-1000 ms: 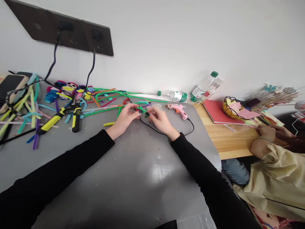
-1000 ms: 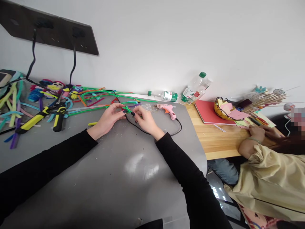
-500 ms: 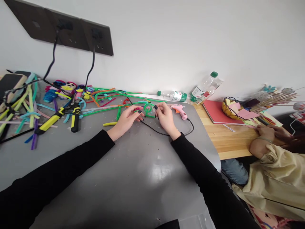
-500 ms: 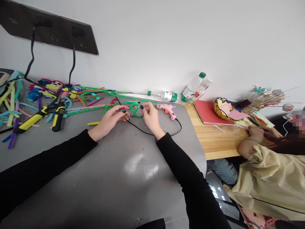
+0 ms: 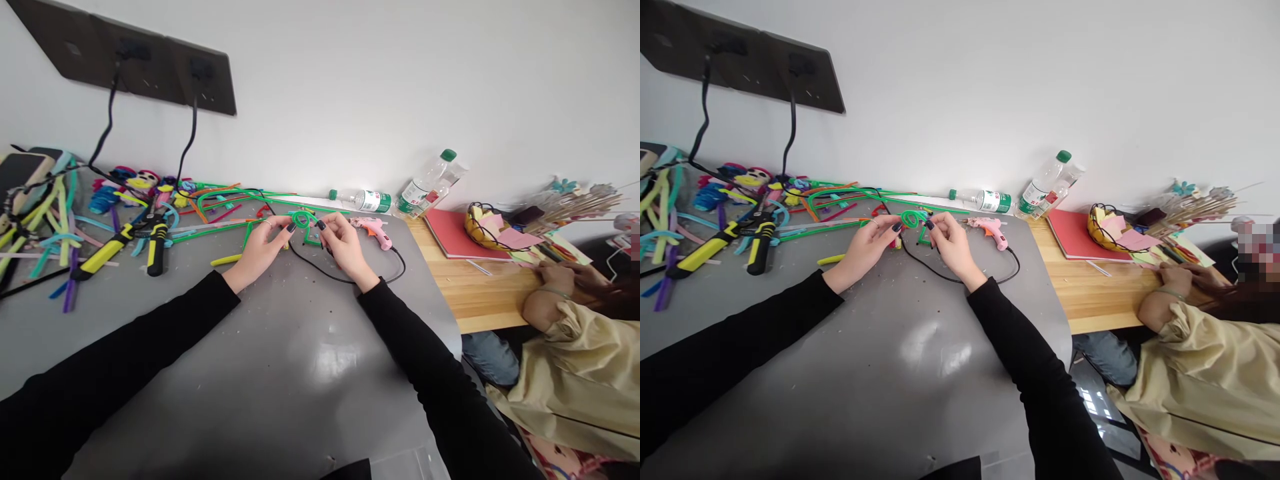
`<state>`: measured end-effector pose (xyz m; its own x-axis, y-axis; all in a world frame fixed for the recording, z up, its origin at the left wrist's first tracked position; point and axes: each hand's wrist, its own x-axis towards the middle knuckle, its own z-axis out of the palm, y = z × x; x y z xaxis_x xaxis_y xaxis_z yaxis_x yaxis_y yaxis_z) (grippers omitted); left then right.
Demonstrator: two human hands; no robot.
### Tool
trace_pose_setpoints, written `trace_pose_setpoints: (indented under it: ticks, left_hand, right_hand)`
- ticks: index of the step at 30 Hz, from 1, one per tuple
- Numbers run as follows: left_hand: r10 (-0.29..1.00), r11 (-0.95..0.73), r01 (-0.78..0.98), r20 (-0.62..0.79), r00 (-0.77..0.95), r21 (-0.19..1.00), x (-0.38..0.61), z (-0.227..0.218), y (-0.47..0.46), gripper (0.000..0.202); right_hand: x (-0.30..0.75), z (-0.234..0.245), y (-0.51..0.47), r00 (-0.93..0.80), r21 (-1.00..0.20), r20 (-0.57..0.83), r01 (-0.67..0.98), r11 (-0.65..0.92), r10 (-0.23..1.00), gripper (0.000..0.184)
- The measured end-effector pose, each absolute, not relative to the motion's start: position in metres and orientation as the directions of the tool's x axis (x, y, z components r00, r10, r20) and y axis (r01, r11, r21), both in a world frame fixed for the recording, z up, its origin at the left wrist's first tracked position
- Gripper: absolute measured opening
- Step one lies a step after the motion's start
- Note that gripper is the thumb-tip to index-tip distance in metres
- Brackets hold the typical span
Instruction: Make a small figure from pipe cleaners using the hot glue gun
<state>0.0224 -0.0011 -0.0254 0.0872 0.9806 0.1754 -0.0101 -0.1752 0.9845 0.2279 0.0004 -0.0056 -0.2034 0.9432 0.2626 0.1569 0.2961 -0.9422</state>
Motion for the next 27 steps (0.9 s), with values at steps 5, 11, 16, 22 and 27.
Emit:
trace_pose_setpoints:
  ticks: [5, 11, 16, 22, 27]
  left_hand:
    - [0.97, -0.218, -0.095, 0.226, 0.084, 0.971, 0.021, -0.022, -0.001, 0.053]
    - [0.978, -0.208, -0.041, 0.209, 0.008, 0.977, 0.017, -0.022, 0.001, 0.043]
    - [0.967, -0.251, -0.009, 0.251, -0.048, 0.968, 0.018, -0.023, 0.002, 0.034]
    - [0.977, -0.214, -0.049, 0.214, 0.003, 0.976, 0.019, -0.02, 0.0, 0.034]
    - [0.987, -0.127, -0.165, 0.14, 0.073, 0.978, 0.02, -0.019, -0.001, 0.034]
  right_hand:
    - [0.222, -0.004, -0.006, -0.406, -0.929, 0.221, 0.189, 0.319, 0.887, 0.026]
    - [0.222, -0.008, -0.004, -0.357, -0.915, 0.206, 0.259, 0.308, 0.911, 0.028]
    - [0.225, -0.009, -0.001, -0.271, -0.915, 0.227, 0.269, 0.3, 0.936, 0.033]
    - [0.228, -0.01, 0.001, -0.154, -0.916, 0.253, 0.28, 0.288, 0.955, 0.028]
    - [0.232, -0.013, 0.008, -0.069, -0.936, 0.267, 0.219, 0.276, 0.961, 0.035]
